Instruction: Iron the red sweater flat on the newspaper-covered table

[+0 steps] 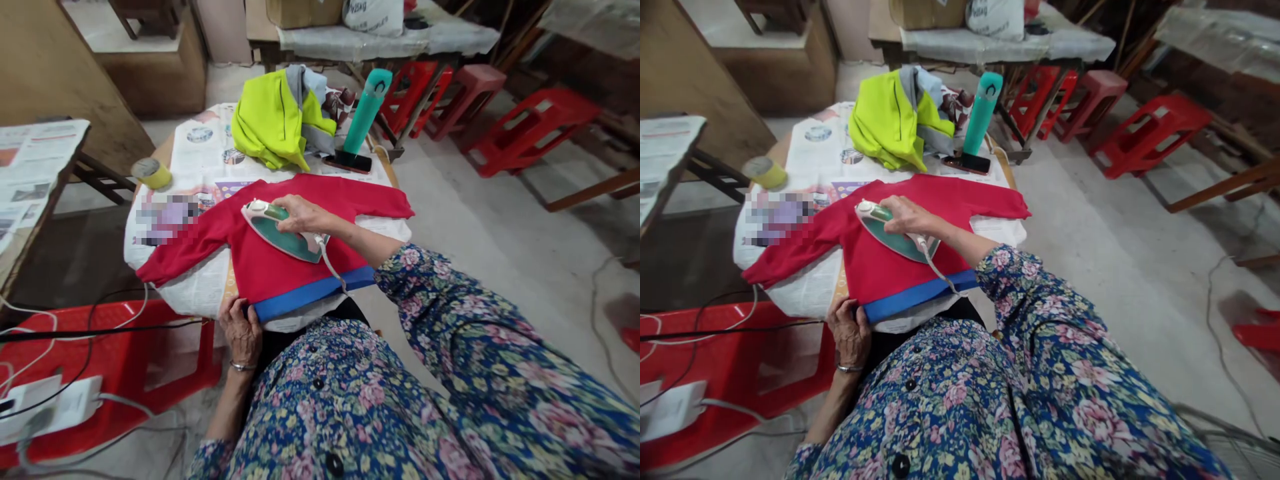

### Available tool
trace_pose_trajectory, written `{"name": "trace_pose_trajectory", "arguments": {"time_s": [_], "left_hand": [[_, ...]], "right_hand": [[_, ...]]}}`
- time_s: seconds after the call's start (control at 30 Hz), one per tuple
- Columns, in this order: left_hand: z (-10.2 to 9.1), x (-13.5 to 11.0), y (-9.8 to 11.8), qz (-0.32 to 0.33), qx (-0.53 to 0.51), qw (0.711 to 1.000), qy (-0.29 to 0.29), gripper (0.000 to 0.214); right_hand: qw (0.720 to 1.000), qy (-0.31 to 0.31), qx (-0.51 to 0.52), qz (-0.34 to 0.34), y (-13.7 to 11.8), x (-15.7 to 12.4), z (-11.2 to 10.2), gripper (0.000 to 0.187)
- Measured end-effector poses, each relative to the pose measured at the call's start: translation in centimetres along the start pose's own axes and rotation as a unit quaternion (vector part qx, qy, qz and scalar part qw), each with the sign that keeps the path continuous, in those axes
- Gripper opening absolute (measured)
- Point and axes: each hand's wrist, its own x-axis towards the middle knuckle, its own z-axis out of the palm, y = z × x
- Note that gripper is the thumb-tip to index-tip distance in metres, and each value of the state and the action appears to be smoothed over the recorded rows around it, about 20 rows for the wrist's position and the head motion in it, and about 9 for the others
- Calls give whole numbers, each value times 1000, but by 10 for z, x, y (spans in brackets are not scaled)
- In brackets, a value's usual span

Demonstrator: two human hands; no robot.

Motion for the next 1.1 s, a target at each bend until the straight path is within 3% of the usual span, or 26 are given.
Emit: {"name": "trace_pose_trajectory", "arguments": {"time_s": [0.2,0.43,0.57,0.8,0.97,1.1], "left_hand": [[-2,-3,-6,-11,-46,999,2,20],[-1,-4,-9,-7,-106,994,36,22],[1,-3,-10,11,-136,989,63,20],[-3,-1,-10,-51,-153,985,55,22],[-14,4,-9,-62,-144,987,44,22],[-15,19,-4,-38,-103,993,32,25]], "right_hand": [[987,-157,28,-3,-17,-54,14,28],[971,-232,-42,-37,-24,-88,27,34],[969,-231,-76,-36,-27,-86,26,40],[968,-199,-121,-93,-30,-94,36,51],[963,-249,-96,-44,-29,-104,30,47],[973,-220,-61,-17,-22,-103,19,39]]}}
